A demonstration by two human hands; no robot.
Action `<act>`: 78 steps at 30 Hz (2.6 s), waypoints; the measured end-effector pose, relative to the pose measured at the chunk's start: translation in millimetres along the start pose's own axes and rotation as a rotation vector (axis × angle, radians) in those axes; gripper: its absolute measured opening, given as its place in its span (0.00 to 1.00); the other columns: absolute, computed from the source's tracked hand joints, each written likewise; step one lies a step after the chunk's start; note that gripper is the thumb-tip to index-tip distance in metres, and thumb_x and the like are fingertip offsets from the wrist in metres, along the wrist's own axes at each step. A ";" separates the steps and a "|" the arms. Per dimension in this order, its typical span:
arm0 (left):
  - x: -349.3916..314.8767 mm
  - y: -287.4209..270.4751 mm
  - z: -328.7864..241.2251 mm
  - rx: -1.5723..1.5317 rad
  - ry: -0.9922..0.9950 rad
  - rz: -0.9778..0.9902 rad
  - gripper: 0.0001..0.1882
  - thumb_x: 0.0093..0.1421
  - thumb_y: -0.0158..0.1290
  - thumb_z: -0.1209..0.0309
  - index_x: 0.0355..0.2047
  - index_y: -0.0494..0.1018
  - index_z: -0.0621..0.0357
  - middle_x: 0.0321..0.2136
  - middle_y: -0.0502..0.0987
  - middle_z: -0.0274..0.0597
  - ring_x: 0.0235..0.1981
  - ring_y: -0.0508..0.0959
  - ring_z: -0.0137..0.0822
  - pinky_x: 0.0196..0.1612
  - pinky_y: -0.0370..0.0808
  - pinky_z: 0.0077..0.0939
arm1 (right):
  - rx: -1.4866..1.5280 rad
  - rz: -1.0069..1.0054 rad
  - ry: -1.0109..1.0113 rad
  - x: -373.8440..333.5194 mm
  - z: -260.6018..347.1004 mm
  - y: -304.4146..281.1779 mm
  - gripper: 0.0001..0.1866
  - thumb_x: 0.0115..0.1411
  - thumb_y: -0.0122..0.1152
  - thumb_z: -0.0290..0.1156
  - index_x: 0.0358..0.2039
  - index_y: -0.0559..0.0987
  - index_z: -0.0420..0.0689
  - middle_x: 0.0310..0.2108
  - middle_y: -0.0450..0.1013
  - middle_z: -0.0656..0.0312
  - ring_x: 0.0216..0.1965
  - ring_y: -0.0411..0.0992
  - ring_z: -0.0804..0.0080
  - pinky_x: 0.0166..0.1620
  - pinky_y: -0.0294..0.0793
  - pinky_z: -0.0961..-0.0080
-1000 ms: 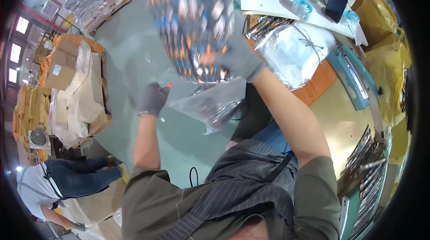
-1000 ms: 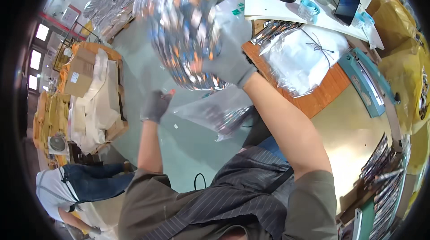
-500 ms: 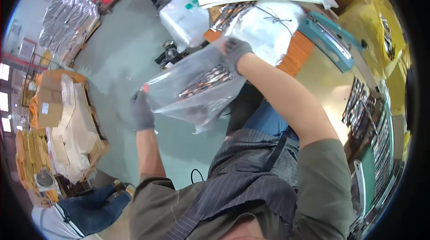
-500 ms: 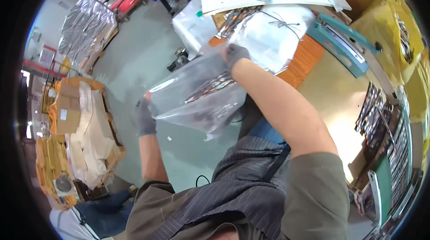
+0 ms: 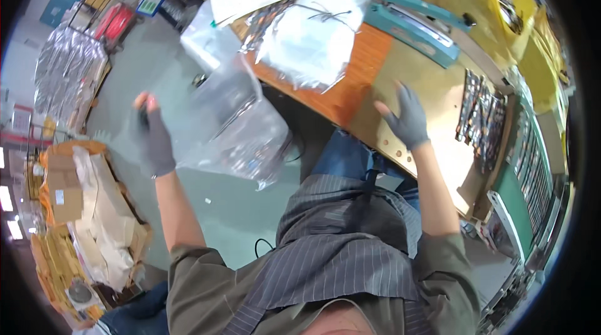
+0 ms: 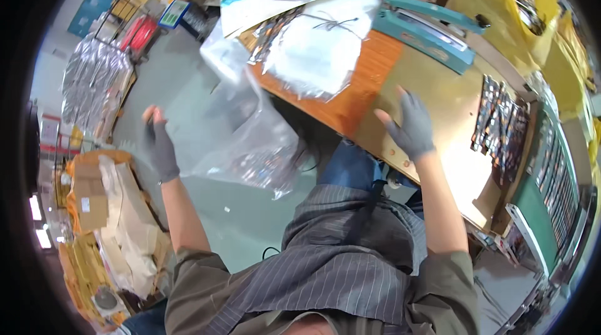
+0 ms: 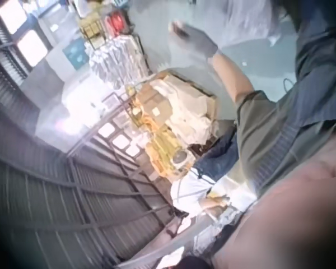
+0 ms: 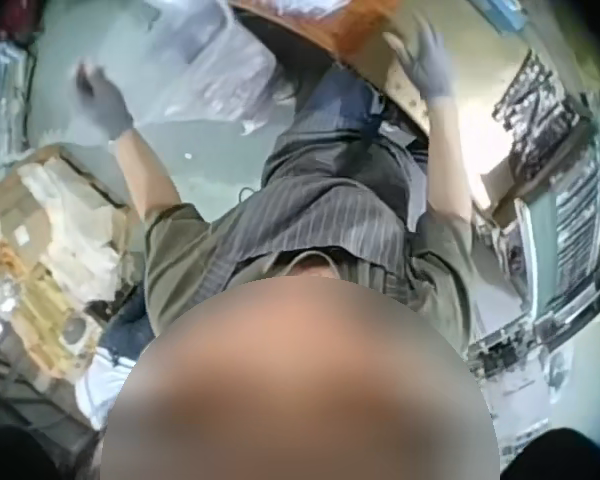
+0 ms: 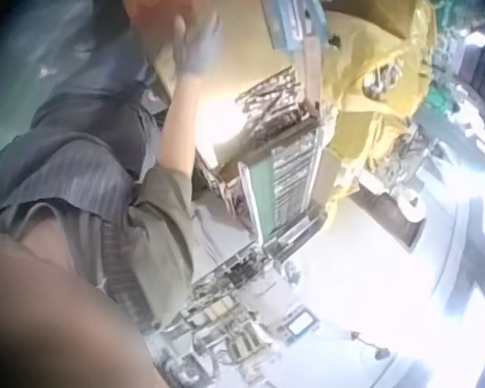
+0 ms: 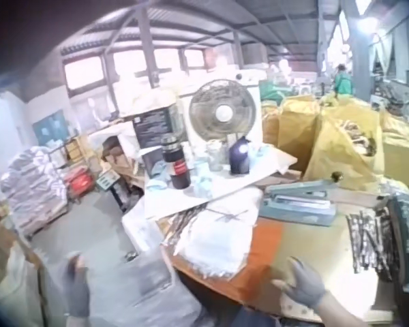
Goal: Bundling markers and sealing them into plastic bags using a heat sealer.
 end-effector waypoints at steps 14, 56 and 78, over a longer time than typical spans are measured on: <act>-47.4 341.7 -40.3 0.409 0.437 1.272 0.16 0.52 0.54 0.58 0.28 0.76 0.61 0.27 0.77 0.53 0.32 0.77 0.48 0.37 0.71 0.36 | -0.288 -0.194 0.275 -164.6 -59.9 -19.7 0.29 0.56 0.54 0.45 0.53 0.68 0.39 0.56 0.62 0.49 0.59 0.59 0.51 0.61 0.51 0.56; -319.8 400.8 -194.7 0.027 0.594 1.108 0.32 0.58 0.51 0.57 0.57 0.59 0.63 0.56 0.61 0.60 0.58 0.60 0.57 0.60 0.57 0.45 | 0.051 -0.516 0.341 -206.9 -109.6 -158.5 0.30 0.51 0.63 0.38 0.52 0.68 0.38 0.52 0.65 0.47 0.55 0.63 0.50 0.57 0.61 0.61; -371.6 527.4 -306.1 -0.262 -0.002 1.191 0.49 0.53 0.46 0.37 0.57 0.55 0.73 0.51 0.64 0.72 0.53 0.66 0.61 0.56 0.64 0.42 | -0.374 -0.200 0.723 -87.0 -265.3 -228.2 0.43 0.50 0.56 0.60 0.49 0.63 0.31 0.47 0.65 0.38 0.51 0.64 0.46 0.53 0.64 0.61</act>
Point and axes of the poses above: each hand's wrist, its own x-axis towards the middle knuckle, its own y-axis out of the palm, z = x × y, the point moved 6 cm from there along x, towards the middle knuckle
